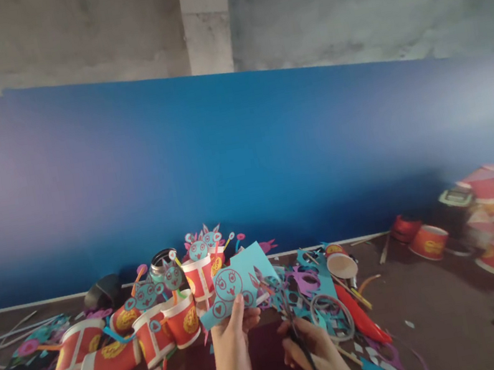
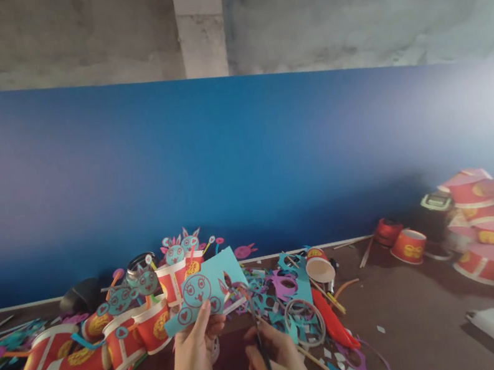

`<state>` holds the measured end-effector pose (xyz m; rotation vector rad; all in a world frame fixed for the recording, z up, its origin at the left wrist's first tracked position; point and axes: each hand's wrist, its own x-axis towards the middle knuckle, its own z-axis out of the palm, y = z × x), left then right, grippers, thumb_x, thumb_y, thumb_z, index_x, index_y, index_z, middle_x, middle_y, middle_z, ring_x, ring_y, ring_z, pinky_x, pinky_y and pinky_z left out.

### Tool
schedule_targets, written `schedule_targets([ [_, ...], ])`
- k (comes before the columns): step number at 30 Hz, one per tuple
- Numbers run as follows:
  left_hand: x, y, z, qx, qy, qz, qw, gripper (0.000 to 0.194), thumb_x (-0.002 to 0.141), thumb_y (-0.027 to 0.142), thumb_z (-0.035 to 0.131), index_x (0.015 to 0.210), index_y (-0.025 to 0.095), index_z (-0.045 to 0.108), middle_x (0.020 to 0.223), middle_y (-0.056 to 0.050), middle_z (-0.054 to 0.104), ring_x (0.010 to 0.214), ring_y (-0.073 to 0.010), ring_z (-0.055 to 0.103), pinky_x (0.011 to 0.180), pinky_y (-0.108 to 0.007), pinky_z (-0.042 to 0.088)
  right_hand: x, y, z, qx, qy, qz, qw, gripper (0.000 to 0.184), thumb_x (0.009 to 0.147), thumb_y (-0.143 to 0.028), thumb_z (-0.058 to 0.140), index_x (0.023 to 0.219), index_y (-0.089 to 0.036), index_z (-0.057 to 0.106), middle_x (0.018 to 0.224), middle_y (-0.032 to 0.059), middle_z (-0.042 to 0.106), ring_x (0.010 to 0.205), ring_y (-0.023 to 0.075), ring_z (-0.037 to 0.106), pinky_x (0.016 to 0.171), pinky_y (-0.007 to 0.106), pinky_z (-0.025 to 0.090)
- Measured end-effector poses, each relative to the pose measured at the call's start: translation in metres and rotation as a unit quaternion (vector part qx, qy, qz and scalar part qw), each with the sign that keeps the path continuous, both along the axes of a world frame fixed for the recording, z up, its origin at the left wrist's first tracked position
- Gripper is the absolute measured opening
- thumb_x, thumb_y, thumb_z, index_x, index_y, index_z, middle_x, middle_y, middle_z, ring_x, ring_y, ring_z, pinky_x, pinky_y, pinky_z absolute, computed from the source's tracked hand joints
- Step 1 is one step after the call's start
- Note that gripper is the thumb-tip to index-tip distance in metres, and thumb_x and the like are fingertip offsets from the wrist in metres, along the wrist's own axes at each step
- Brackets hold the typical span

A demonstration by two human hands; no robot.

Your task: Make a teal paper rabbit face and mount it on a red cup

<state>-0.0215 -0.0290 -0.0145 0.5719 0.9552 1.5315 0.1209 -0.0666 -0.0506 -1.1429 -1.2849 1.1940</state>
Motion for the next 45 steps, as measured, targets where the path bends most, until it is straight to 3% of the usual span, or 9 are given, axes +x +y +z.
schedule_targets([
  [3, 0.001, -0.001, 0.000, 0.015, -0.021, 0.026, 0.999, 0.035, 0.057, 0.038, 0.081, 0.079, 0.014, 0.067, 0.065, -0.002, 0.069, 0.060, -0.0178, 0.067, 0.057, -0.025, 0.053, -0.004, -0.004, 0.003, -0.048, -0.035, 0.049, 0.997, 0.035, 0.068, -0.045, 0.069, 0.081, -0.014, 0.059, 0.050, -0.0027, 0.055, 0.046, 0.0108, 0.051, 0.047, 0.022, 0.038],
  [6, 0.004, -0.004, -0.001, 0.014, -0.021, 0.007, 1.000, 0.036, 0.057, 0.039, 0.081, 0.078, 0.013, 0.067, 0.067, -0.004, 0.070, 0.063, -0.0201, 0.068, 0.059, -0.027, 0.054, -0.006, -0.005, 0.006, -0.073, -0.048, 0.078, 0.993, 0.037, 0.067, -0.046, 0.068, 0.080, -0.013, 0.058, 0.047, -0.0027, 0.055, 0.042, 0.0097, 0.049, 0.046, 0.022, 0.038],
  [15, 0.016, -0.014, -0.017, -0.025, 0.056, -0.074, 0.995, 0.038, 0.060, 0.046, 0.077, 0.073, 0.012, 0.067, 0.057, -0.007, 0.068, 0.058, -0.0223, 0.066, 0.057, -0.029, 0.053, 0.000, 0.000, 0.002, -0.024, -0.006, 0.049, 0.999, 0.042, 0.073, -0.056, 0.061, 0.079, -0.014, 0.056, 0.049, -0.0003, 0.059, 0.043, 0.0092, 0.050, 0.042, 0.018, 0.036],
  [20, 0.019, -0.019, -0.016, -0.061, 0.083, -0.109, 0.989, 0.039, 0.062, 0.051, 0.073, 0.057, 0.013, 0.065, 0.046, -0.003, 0.061, 0.043, -0.0163, 0.057, 0.045, -0.025, 0.045, 0.002, 0.001, 0.004, -0.019, -0.004, 0.052, 0.998, 0.044, 0.071, -0.057, 0.062, 0.078, -0.015, 0.056, 0.048, -0.0013, 0.058, 0.041, 0.0088, 0.049, 0.041, 0.018, 0.035],
  [24, 0.019, -0.022, -0.015, -0.051, 0.081, -0.091, 0.991, 0.040, 0.058, 0.051, 0.075, 0.050, 0.016, 0.059, 0.044, 0.000, 0.057, 0.042, -0.0146, 0.053, 0.044, -0.024, 0.042, 0.002, 0.001, 0.003, -0.024, 0.010, 0.054, 0.998, 0.043, 0.071, -0.057, 0.064, 0.078, -0.015, 0.055, 0.048, -0.0016, 0.058, 0.040, 0.0089, 0.049, 0.040, 0.018, 0.034],
  [32, 0.018, -0.020, -0.020, -0.040, 0.111, -0.079, 0.990, 0.038, 0.061, 0.050, 0.074, 0.055, 0.014, 0.063, 0.050, -0.002, 0.060, 0.051, -0.0169, 0.056, 0.054, -0.027, 0.045, 0.003, 0.001, 0.002, -0.016, 0.018, 0.048, 0.999, 0.041, 0.071, -0.055, 0.064, 0.076, -0.016, 0.054, 0.048, -0.0020, 0.058, 0.040, 0.0079, 0.046, 0.041, 0.018, 0.035],
  [45, 0.020, -0.020, -0.021, -0.022, 0.069, -0.090, 0.993, 0.035, 0.062, 0.047, 0.075, 0.067, 0.014, 0.067, 0.050, 0.000, 0.059, 0.048, -0.0155, 0.056, 0.051, -0.026, 0.046, 0.001, 0.002, 0.005, -0.027, 0.012, 0.049, 0.998, 0.042, 0.070, -0.057, 0.064, 0.076, -0.017, 0.053, 0.047, -0.0029, 0.056, 0.040, 0.0082, 0.046, 0.041, 0.018, 0.033],
])
